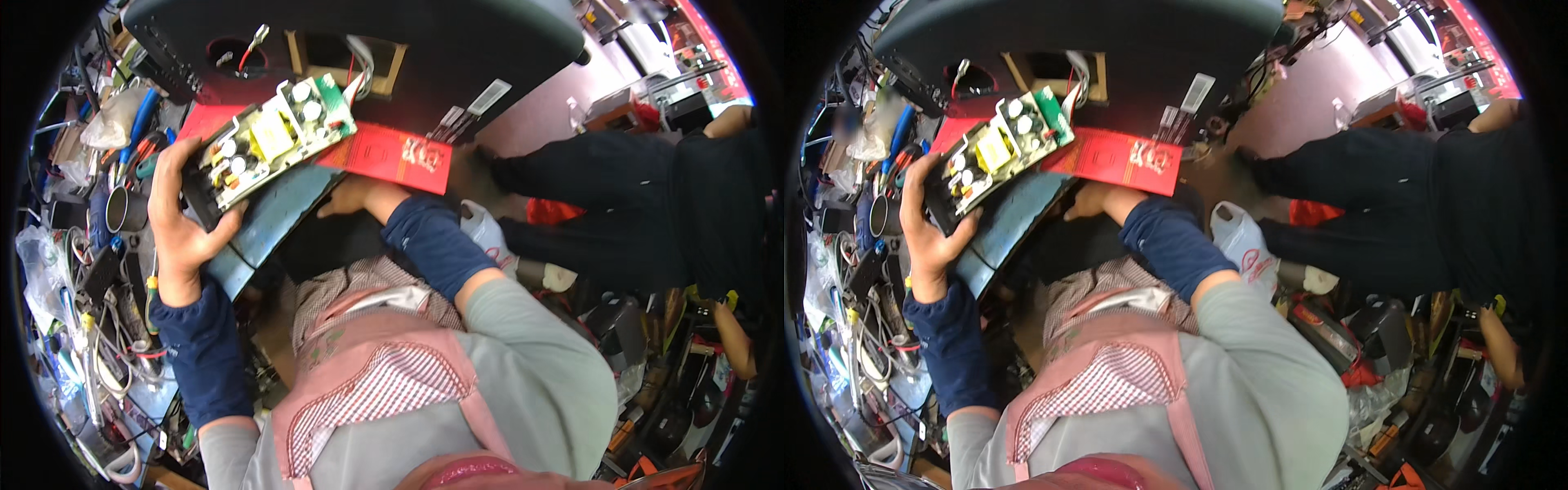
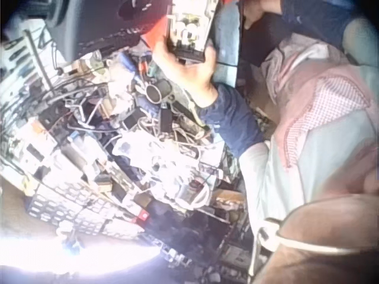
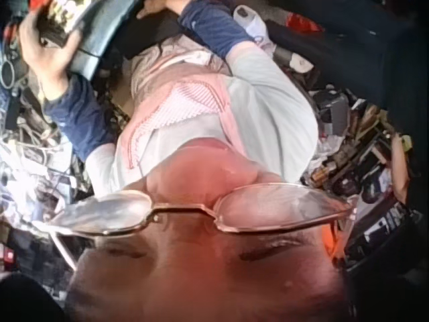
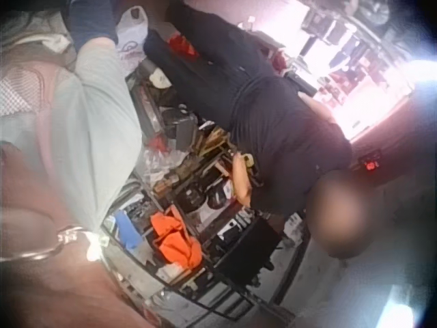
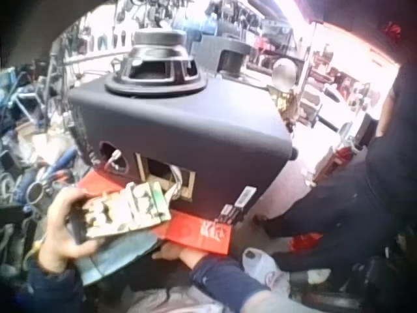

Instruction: The person holds a small electronic circuit board with both hands, turning it over to view different sides and pointing at components. The person repeatedly reaches under the workbench with their right hand while holding the board in their left hand.

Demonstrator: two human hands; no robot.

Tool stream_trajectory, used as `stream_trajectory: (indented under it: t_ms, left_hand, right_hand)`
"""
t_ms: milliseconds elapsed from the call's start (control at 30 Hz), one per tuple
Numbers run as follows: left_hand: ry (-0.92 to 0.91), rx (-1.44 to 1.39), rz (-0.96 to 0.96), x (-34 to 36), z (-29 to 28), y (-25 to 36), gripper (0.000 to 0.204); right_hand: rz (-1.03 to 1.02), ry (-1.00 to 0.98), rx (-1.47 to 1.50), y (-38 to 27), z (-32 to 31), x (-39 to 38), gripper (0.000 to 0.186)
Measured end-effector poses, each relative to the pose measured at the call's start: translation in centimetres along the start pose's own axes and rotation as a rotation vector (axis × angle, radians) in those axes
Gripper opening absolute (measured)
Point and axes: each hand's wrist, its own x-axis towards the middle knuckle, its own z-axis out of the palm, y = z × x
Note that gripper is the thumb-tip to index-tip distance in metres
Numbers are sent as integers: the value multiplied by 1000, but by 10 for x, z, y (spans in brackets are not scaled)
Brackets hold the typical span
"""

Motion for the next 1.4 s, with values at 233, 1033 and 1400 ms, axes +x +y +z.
stream_trajectory:
  t_ms: [233, 1033, 1400]
  left_hand:
    - [-7, -79, -70, -3, 2, -6, 87]
    - [11, -348, -255, -3, 7, -14, 101]
    - [29, -552, -373, -9, 6, -12, 107]
  right_hand:
    - [-60, 146, -113, 4, 7, 1, 86]
    - [-39, 103, -86, 1, 3, 3, 76]
    - [-32, 217, -313, -15, -5, -14, 83]
